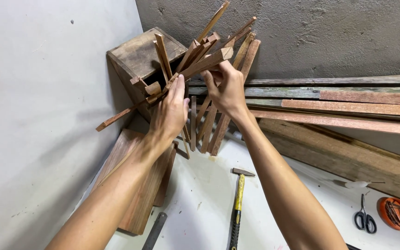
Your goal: Measuring a thin wood strip with a tape measure and using a utility knife to shave and shape the end.
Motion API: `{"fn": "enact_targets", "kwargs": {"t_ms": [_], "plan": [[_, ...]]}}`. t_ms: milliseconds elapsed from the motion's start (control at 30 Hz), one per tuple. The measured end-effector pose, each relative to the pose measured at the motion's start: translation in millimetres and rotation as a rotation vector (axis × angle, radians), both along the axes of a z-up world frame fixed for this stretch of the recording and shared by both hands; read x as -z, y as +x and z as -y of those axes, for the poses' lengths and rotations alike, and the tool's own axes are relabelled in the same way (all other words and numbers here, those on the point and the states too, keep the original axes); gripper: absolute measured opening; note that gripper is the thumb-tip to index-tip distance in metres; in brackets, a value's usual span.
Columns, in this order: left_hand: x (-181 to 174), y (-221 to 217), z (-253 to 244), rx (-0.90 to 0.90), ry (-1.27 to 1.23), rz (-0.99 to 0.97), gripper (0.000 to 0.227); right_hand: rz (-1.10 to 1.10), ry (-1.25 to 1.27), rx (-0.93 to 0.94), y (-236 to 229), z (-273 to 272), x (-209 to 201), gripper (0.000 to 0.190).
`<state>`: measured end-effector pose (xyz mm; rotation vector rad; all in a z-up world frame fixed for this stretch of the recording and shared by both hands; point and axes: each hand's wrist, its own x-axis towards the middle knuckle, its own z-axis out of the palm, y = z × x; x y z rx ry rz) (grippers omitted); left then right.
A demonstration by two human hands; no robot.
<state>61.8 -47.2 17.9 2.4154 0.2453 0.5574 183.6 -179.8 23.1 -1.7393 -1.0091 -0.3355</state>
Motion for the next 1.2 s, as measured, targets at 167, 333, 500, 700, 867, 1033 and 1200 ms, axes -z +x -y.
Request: {"fn": "enact_targets", "kwargs": {"t_ms": [167,333,500,700,867,1033,1200], "plan": [[66.0,23.7,-25.6,0.097,0.176,0.42,0.052,-0.09,0.09,-0.028,-15.9,-3.8,-4.4,0.019],[21.2,1.4,-11.5,0.076,0.088,0.086,0.016,-0.079,0.019,-0.003,-14.0,10.5,-6.3,0.019],[38.9,26.9,3.8,0.223,0.218,0.259,0.024,-0.122,-0.006,0.243,14.5,30.7,-11.5,0.017],[-24.4,64.8,34.9,0.096,0.008,-0.221,0.045,-0.145,0.006,0.304,72.6,31.5,-8.4,0.023],[-6.0,100.0,32.9,0.127,-0.325,-0.186,0.056,-0.257,0.022,0.342,83.7,9.7,-24.3,0.038],[41.4,129.9,21.5,0.054,0.305,0.766,0.039,-0.247,0.057,0.414,86.0,-0.8,-26.5,0.033],[19.0,109.5,19.3,0.184,0.097,0.185,0.026,-0.419,0.097,0.275,91.2,-0.5,-29.3,0.023]]}}
